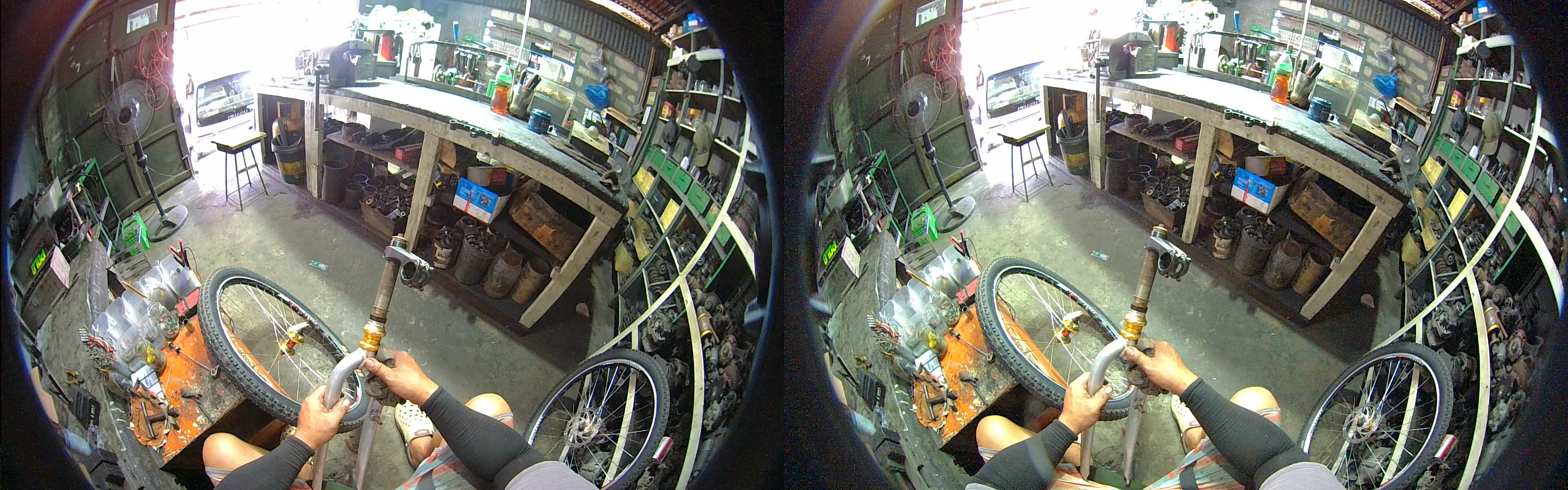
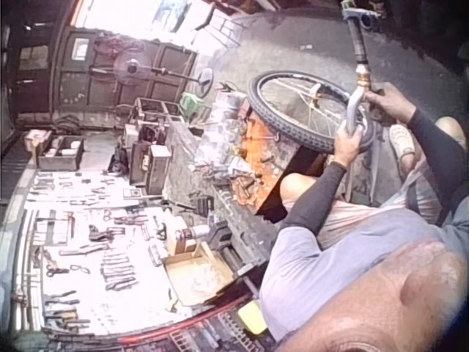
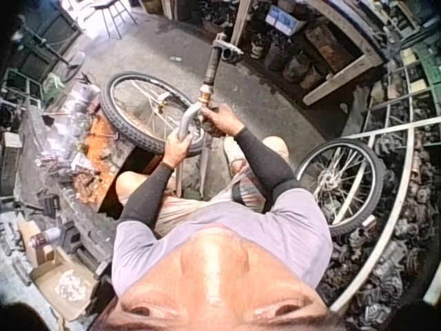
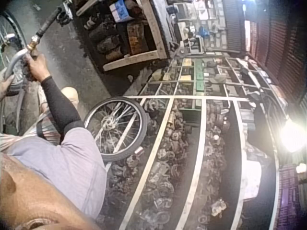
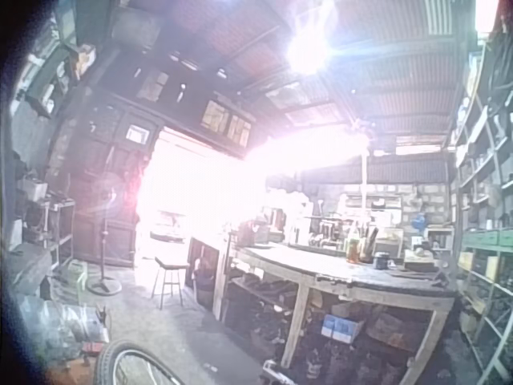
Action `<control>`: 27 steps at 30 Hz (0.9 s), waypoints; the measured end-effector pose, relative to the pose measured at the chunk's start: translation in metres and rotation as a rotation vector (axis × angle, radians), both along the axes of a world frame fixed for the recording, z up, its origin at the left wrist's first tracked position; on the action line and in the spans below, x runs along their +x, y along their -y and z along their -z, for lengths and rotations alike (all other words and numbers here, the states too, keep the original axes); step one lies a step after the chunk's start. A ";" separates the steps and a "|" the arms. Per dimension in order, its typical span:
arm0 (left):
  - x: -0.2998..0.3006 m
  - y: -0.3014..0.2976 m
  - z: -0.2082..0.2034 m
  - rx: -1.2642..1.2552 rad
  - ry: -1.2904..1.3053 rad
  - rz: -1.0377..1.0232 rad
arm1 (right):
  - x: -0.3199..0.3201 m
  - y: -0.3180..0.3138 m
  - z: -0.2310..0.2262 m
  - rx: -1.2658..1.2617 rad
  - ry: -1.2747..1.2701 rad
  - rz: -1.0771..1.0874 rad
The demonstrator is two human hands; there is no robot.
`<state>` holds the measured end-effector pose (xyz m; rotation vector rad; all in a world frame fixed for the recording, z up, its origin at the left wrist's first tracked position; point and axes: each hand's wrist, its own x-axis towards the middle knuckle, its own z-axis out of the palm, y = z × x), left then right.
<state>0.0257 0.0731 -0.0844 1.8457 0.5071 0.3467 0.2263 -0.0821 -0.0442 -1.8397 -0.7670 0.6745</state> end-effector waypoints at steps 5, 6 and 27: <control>0.000 -0.001 0.005 0.021 0.026 -0.001 | -0.001 0.000 -0.003 -0.020 -0.023 0.003; 0.000 -0.001 0.004 0.024 0.022 -0.003 | -0.002 0.000 -0.007 -0.024 -0.031 0.002; -0.001 0.000 -0.001 0.022 0.009 0.000 | -0.004 0.000 -0.012 -0.019 -0.017 -0.001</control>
